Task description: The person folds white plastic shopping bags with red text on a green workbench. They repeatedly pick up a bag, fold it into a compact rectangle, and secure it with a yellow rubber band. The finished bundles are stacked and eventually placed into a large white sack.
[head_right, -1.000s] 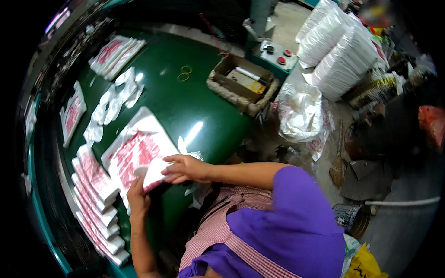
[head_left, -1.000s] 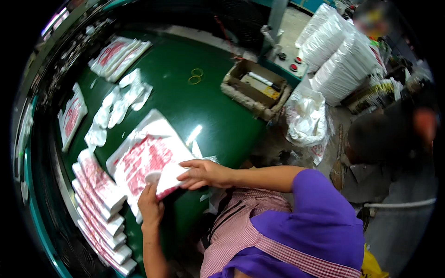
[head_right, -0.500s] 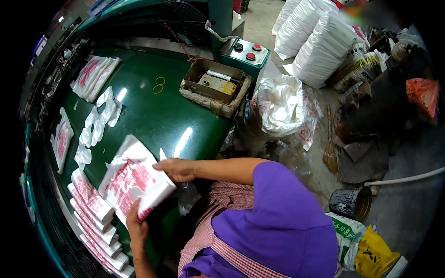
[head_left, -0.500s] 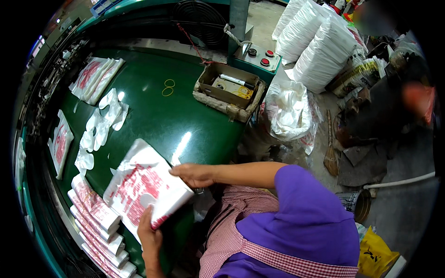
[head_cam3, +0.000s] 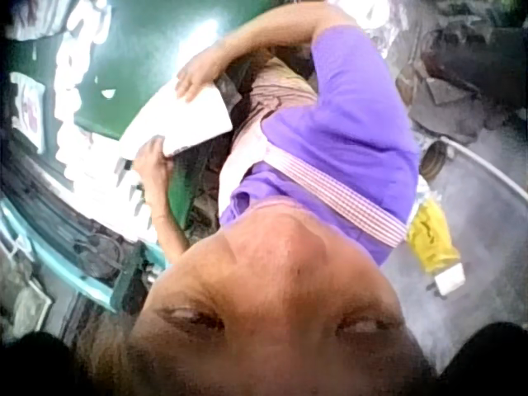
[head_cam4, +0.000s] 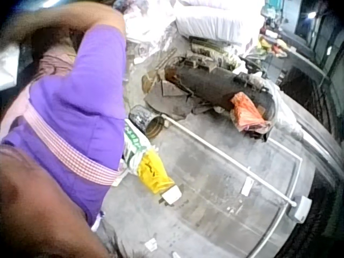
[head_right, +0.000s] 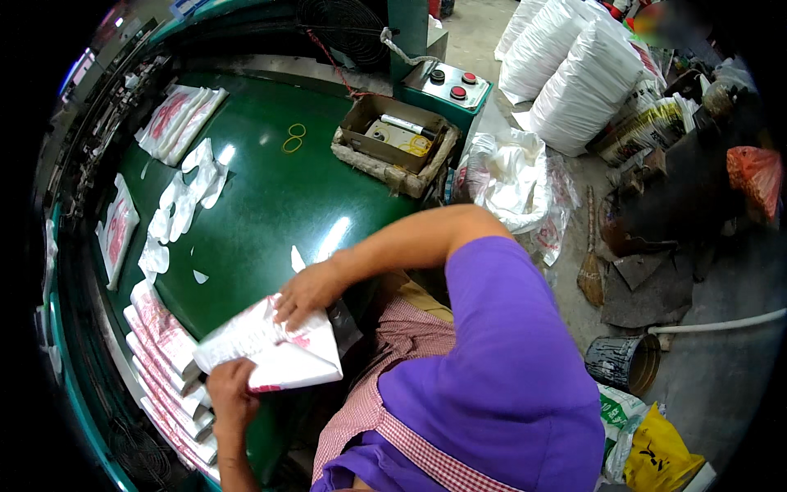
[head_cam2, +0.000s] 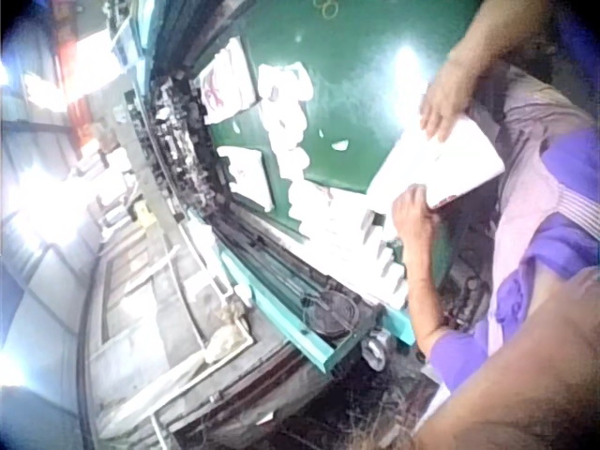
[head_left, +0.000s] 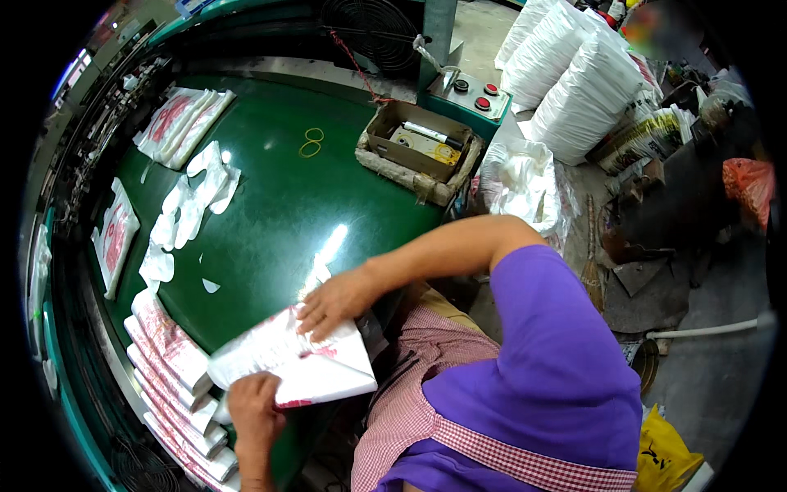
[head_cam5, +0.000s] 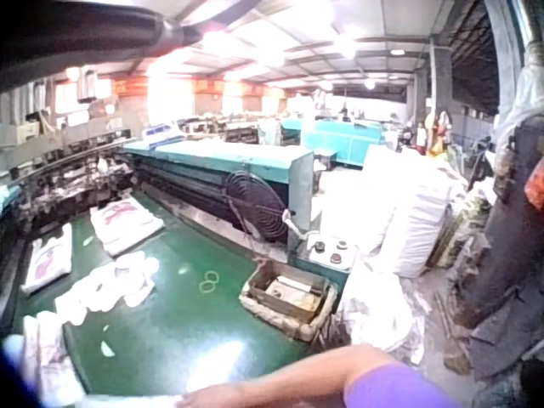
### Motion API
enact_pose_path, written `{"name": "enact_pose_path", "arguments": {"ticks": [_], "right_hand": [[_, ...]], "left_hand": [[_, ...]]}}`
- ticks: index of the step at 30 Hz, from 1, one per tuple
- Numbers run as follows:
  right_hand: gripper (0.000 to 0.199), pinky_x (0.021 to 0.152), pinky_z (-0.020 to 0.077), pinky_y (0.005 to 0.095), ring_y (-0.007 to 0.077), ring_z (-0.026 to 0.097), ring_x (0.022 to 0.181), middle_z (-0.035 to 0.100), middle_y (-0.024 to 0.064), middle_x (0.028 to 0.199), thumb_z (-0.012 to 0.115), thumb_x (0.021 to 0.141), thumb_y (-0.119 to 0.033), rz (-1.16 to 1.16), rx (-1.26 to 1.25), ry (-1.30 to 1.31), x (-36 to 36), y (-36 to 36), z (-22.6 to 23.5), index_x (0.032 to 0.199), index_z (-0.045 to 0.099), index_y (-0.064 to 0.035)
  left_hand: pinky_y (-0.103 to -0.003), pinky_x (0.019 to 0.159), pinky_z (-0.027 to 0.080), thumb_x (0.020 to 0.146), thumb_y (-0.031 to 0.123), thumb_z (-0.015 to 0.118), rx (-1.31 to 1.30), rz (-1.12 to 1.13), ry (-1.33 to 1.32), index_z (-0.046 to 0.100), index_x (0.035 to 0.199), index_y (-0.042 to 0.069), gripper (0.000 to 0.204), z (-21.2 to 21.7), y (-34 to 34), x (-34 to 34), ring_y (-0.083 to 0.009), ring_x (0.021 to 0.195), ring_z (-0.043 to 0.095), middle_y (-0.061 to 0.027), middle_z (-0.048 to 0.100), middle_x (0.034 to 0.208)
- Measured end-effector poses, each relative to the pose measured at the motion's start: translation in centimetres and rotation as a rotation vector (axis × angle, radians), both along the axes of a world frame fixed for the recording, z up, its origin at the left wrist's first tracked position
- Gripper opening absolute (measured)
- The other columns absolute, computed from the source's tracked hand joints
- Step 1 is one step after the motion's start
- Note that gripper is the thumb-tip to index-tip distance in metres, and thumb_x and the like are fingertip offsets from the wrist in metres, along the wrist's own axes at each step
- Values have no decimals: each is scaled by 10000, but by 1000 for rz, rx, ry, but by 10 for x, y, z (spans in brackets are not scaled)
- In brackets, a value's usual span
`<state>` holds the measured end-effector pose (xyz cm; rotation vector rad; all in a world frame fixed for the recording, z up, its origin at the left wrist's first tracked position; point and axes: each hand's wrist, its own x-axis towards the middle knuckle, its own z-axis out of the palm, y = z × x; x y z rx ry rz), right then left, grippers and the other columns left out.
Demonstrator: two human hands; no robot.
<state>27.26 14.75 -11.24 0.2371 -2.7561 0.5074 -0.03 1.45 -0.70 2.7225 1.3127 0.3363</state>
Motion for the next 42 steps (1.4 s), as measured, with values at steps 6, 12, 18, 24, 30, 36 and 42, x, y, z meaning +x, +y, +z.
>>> {"name": "enact_pose_path", "arguments": {"ticks": [6, 12, 18, 24, 30, 36, 42], "right_hand": [[460, 1070, 263, 483, 355, 297, 1330, 395, 133, 1403, 546, 744, -82, 8, -17, -364, 2, 8, 37, 1203, 523, -92], [722, 930, 430, 396, 401, 496, 1153, 522, 293, 1189, 559, 821, -491, -523, -547, -703, -6, -51, 99, 1279, 438, 53], [435, 776, 482, 449, 362, 567, 1015, 633, 213, 925, 651, 754, -381, -532, -435, -434, 12, -47, 64, 943, 629, 11], [343, 734, 487, 415, 335, 620, 842, 652, 163, 910, 653, 789, -366, -726, -691, -238, -15, 12, 36, 946, 639, -61], [394, 811, 493, 331, 263, 615, 934, 612, 169, 1069, 716, 751, -218, -1296, -466, 270, 22, 147, 41, 1083, 614, -31], [164, 745, 469, 416, 319, 594, 913, 595, 167, 988, 601, 840, -188, -1485, -166, -89, 55, 194, 19, 905, 611, -38], [235, 729, 481, 420, 360, 602, 876, 614, 217, 962, 623, 790, -159, -782, -699, 85, -85, 40, 62, 961, 590, -2]], "left_hand": [[-611, 989, 298, 607, 80, 624, -385, 6, 176, 660, 917, 47, 314, -20, 47, -3, -367, 1202, 454, -156, 514, 1282], [-429, 845, 474, 644, 112, 669, -429, 188, -5, 578, 1044, 10, 423, -32, -1, 17, -411, 987, 572, -228, 588, 1134], [-427, 670, 493, 767, 252, 662, -771, 337, -78, 565, 1016, 34, 345, -4, -10, -9, -352, 754, 636, -208, 635, 811], [-383, 680, 464, 752, 221, 677, -84, 447, -88, 633, 866, 86, 182, -52, 27, -19, -265, 854, 562, -74, 595, 902], [-378, 818, 470, 699, 472, 710, -630, 337, -211, 529, 1204, 72, 669, -41, 32, 14, -321, 971, 576, -169, 578, 1074], [-330, 815, 472, 817, 306, 661, -915, 453, -560, 506, 1169, 6, 488, -34, -4, 17, -250, 940, 605, -180, 595, 1084], [-311, 897, 451, 885, 180, 595, -654, 578, -1650, 423, 1282, -18, 476, -51, 4, 19, -152, 1013, 560, -96, 575, 1151]]}}
